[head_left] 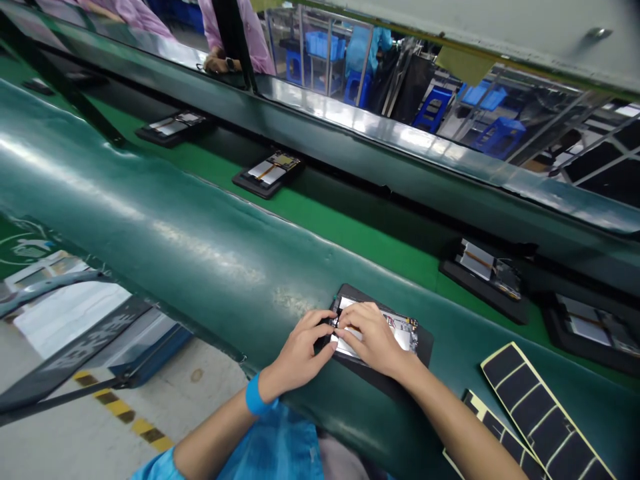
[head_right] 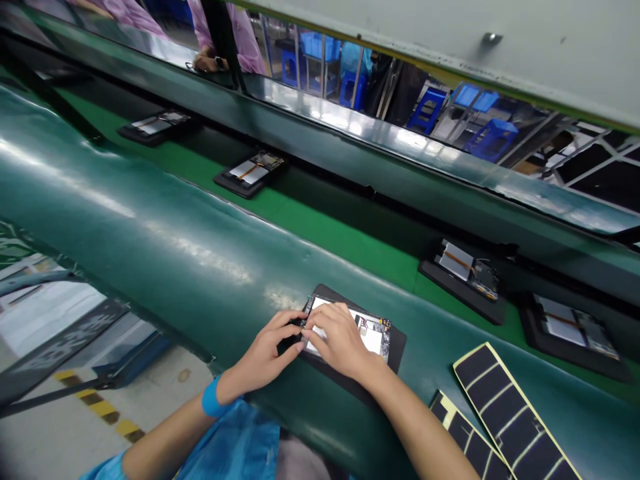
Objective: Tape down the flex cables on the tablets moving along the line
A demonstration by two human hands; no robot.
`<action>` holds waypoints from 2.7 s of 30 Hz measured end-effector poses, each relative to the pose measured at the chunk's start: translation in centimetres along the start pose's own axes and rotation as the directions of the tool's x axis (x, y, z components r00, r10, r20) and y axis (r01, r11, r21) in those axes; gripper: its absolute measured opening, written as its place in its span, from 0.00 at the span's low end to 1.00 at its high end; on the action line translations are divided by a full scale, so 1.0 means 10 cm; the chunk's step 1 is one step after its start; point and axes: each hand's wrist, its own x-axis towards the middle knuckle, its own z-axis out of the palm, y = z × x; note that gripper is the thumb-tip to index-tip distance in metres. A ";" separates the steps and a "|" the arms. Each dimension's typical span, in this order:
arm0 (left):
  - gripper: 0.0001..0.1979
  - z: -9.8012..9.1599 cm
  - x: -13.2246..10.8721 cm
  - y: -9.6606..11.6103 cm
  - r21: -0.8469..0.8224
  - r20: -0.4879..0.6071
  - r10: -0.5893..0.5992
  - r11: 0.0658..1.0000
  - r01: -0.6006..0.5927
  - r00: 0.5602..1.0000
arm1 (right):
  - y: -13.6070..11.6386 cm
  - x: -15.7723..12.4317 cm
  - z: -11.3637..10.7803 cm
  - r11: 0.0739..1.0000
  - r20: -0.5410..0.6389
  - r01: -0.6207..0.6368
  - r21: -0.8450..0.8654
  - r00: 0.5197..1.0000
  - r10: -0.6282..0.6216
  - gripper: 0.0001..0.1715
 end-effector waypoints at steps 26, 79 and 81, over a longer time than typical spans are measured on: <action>0.14 0.08 -0.12 -0.17 0.303 -0.131 0.135 0.949 -0.090 0.982 | 0.17 0.16 -0.12 0.956 0.292 0.038 -0.290 0.955 0.050 0.03; 0.30 0.15 -0.16 -0.84 0.422 -0.153 0.102 0.906 -0.028 0.983 | 1.08 0.20 -0.21 0.725 -0.324 -0.272 -0.633 0.943 0.070 0.26; 0.29 0.13 -0.17 -0.90 0.322 -0.161 0.044 0.947 0.010 0.986 | 1.01 0.12 -0.04 0.756 -0.288 -0.214 -0.619 0.957 0.034 0.26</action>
